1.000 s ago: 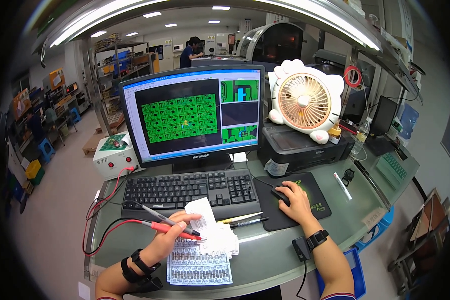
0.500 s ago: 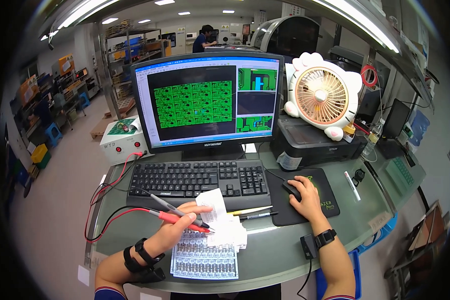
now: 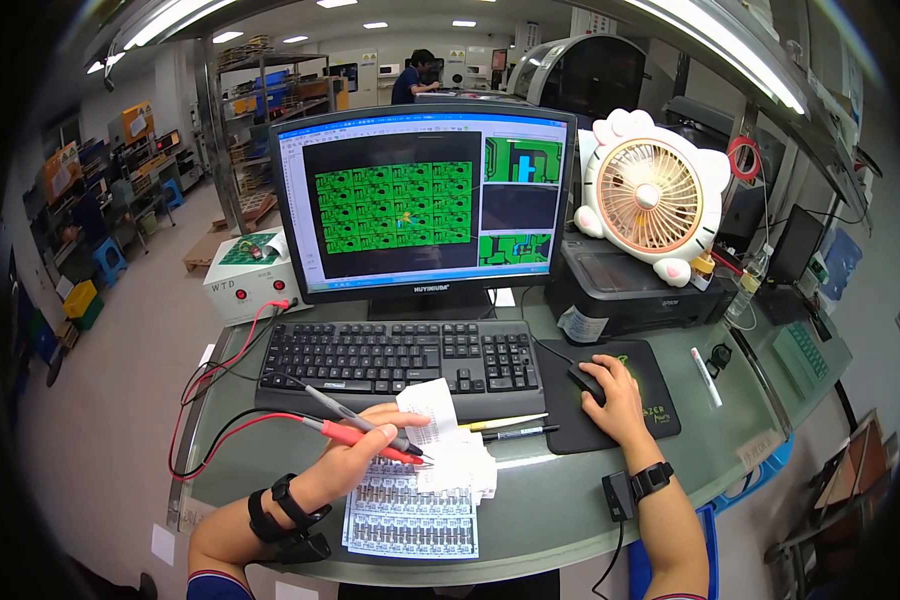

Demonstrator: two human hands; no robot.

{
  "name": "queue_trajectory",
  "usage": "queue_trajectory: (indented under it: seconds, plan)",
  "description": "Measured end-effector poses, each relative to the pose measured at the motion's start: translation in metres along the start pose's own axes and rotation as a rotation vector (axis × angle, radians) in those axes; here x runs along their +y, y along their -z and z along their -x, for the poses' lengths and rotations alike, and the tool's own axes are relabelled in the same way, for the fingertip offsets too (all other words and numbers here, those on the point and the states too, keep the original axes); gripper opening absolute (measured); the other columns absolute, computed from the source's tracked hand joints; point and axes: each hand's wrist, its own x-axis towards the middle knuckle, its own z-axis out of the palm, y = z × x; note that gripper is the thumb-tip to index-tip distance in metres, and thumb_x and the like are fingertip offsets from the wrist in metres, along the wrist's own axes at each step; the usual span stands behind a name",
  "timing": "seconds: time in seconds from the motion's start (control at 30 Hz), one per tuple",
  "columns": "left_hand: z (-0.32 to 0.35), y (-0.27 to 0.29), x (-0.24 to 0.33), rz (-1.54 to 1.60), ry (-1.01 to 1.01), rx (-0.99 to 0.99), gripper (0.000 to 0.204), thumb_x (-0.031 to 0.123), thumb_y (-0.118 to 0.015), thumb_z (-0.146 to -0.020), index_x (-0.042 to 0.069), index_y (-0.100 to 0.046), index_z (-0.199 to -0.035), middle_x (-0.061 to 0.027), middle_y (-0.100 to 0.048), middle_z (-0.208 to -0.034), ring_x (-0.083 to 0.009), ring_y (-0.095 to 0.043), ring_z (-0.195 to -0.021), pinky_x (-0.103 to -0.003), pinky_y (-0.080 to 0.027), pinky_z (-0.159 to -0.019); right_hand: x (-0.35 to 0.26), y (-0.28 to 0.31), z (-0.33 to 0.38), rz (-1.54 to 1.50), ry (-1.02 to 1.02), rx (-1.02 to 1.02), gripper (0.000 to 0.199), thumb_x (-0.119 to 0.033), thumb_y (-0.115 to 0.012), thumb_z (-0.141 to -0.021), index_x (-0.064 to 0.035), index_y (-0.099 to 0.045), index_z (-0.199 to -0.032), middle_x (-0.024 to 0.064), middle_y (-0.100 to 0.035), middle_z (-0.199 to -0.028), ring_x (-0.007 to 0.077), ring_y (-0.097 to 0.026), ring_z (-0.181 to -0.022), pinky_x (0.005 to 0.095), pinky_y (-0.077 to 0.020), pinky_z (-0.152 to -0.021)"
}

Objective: Inspect, organize, and test a stack of printed circuit boards at an assembly workbench.

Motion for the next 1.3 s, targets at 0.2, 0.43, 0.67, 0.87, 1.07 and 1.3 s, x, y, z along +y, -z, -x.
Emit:
queue_trajectory:
  seconds: [0.2, 0.43, 0.67, 0.87, 1.07, 1.3]
  plan:
    - [0.001, 0.000, 0.003, -0.001, 0.031, -0.002, 0.037, 0.019, -0.042, -0.098, 0.003, -0.067, -0.120, -0.0151, -0.065, -0.120, -0.0240, -0.059, -0.111, -0.037, -0.044, -0.101, 0.001, 0.000, 0.000, -0.005, 0.014, 0.004, 0.046, -0.015, -0.069, -0.074, -0.0146, -0.064, -0.120, 0.0088, -0.055, -0.130, 0.0302, -0.052, -0.123, 0.0439, -0.0409, -0.101]
    - [0.001, -0.001, 0.004, 0.000, 0.038, -0.007, 0.038, 0.017, -0.039, -0.098, 0.000, -0.065, -0.120, -0.0131, -0.064, -0.126, -0.0243, -0.054, -0.120, -0.039, -0.037, -0.109, -0.002, 0.001, 0.001, -0.043, 0.023, -0.004, 0.046, -0.015, -0.070, -0.073, -0.0145, -0.065, -0.120, 0.0085, -0.055, -0.130, 0.0292, -0.054, -0.122, 0.0440, -0.0408, -0.101]
    - [0.001, -0.002, -0.001, 0.000, 0.031, -0.017, 0.039, 0.016, -0.037, -0.099, -0.002, -0.063, -0.122, -0.0128, -0.063, -0.128, -0.0233, -0.054, -0.121, -0.037, -0.036, -0.110, -0.002, 0.002, 0.000, -0.064, 0.037, -0.010, 0.045, -0.015, -0.071, -0.073, -0.0148, -0.066, -0.118, 0.0090, -0.056, -0.130, 0.0298, -0.054, -0.122, 0.0443, -0.0410, -0.101]
    - [0.002, -0.001, -0.004, -0.041, 0.015, -0.024, 0.039, 0.016, -0.036, -0.100, -0.001, -0.063, -0.124, -0.0129, -0.062, -0.130, -0.0231, -0.052, -0.124, -0.037, -0.036, -0.111, -0.002, 0.002, 0.001, -0.063, 0.070, -0.013, 0.045, -0.016, -0.072, -0.072, -0.0157, -0.067, -0.116, 0.0087, -0.057, -0.128, 0.0291, -0.054, -0.122, 0.0443, -0.0410, -0.101]
    - [0.001, -0.001, -0.007, -0.034, 0.019, -0.021, 0.039, 0.016, -0.036, -0.100, -0.001, -0.063, -0.124, -0.0123, -0.062, -0.130, -0.0231, -0.052, -0.124, -0.037, -0.036, -0.111, -0.004, 0.003, 0.001, -0.055, 0.050, -0.029, 0.044, -0.016, -0.072, -0.072, -0.0164, -0.067, -0.115, 0.0078, -0.057, -0.129, 0.0283, -0.054, -0.122, 0.0443, -0.0409, -0.101]
    - [0.001, -0.001, -0.007, -0.053, 0.023, -0.019, 0.039, 0.015, -0.036, -0.100, -0.001, -0.063, -0.124, -0.0121, -0.062, -0.130, -0.0228, -0.053, -0.123, -0.036, -0.036, -0.111, -0.005, 0.003, 0.001, -0.059, 0.068, -0.016, 0.044, -0.015, -0.073, -0.072, -0.0164, -0.067, -0.115, 0.0082, -0.057, -0.128, 0.0288, -0.055, -0.122, 0.0442, -0.0415, -0.101]
